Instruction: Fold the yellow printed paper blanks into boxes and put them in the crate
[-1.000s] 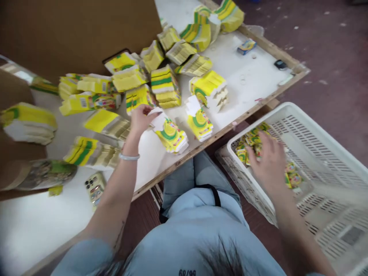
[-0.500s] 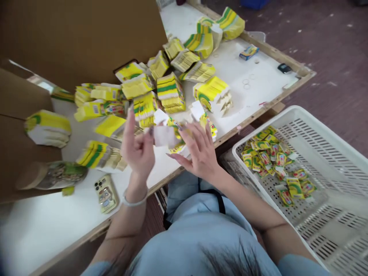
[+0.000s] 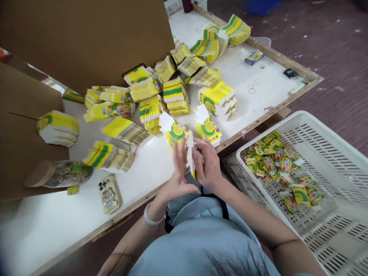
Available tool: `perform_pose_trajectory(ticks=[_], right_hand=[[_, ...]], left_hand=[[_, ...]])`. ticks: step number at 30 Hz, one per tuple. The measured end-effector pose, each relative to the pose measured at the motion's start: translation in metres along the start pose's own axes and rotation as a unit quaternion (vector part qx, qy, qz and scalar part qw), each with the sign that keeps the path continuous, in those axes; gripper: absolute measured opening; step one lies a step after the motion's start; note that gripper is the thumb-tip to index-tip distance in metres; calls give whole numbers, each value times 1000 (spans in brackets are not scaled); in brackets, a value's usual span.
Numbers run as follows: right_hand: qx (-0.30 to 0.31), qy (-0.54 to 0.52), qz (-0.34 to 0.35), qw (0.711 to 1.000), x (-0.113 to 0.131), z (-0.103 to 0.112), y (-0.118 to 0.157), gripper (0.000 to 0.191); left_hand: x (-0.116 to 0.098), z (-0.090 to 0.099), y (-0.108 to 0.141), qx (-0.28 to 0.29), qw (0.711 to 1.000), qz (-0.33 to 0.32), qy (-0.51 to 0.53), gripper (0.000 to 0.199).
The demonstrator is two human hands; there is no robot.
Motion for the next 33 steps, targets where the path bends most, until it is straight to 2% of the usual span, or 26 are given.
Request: perform_pose_trajectory(ticks=[3, 7, 9, 12, 14, 16, 18, 20, 23, 27, 33], right_hand=[[-35, -3, -24, 999, -2, 1, 6, 39], [-32, -39, -105, 993, -19, -3, 14, 34], [-31, -58, -138, 988, -27, -4, 18, 31], [-44, -106, -173, 978, -36, -5, 29, 29], [-52, -141, -187, 971, -39, -5, 40, 35], [-53, -157, -191, 968, -40, -4, 54, 43], [-28, -163, -196, 967, -39, -5, 68, 45], [19, -160, -206, 965, -36, -7, 79, 40], [70, -144, -217, 963, -32, -11, 85, 34], [69, -122, -238, 961, -29, -15, 82, 30], [57, -96, -238, 965, -28, -13, 76, 36]], left_hand=[[19, -17, 11, 40, 999, -5, 23, 107], [26, -18, 13, 50, 998, 18, -18, 78], [26, -13, 13, 24, 998, 53, -29, 61], [27, -5, 16, -48, 994, 95, -12, 48], [28, -1, 23, -99, 988, 116, 3, 47], [30, -1, 32, -123, 982, 144, 14, 50], [31, -6, 43, -109, 981, 160, 15, 49], [29, -15, 53, -77, 986, 150, 9, 50], [30, -29, 66, -35, 990, 140, 13, 58], [33, -40, 69, -5, 989, 146, 4, 63], [29, -33, 60, -40, 987, 154, 4, 58]])
Point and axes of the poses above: each hand's wrist, its own y-axis away from the middle knuckle, its own z-axis out of the back of the hand, x = y × z, the point moved 6 cm from there along -y, towards the middle knuckle, and after that the axes turned 9 degrees about y, right-handed, at the moved point
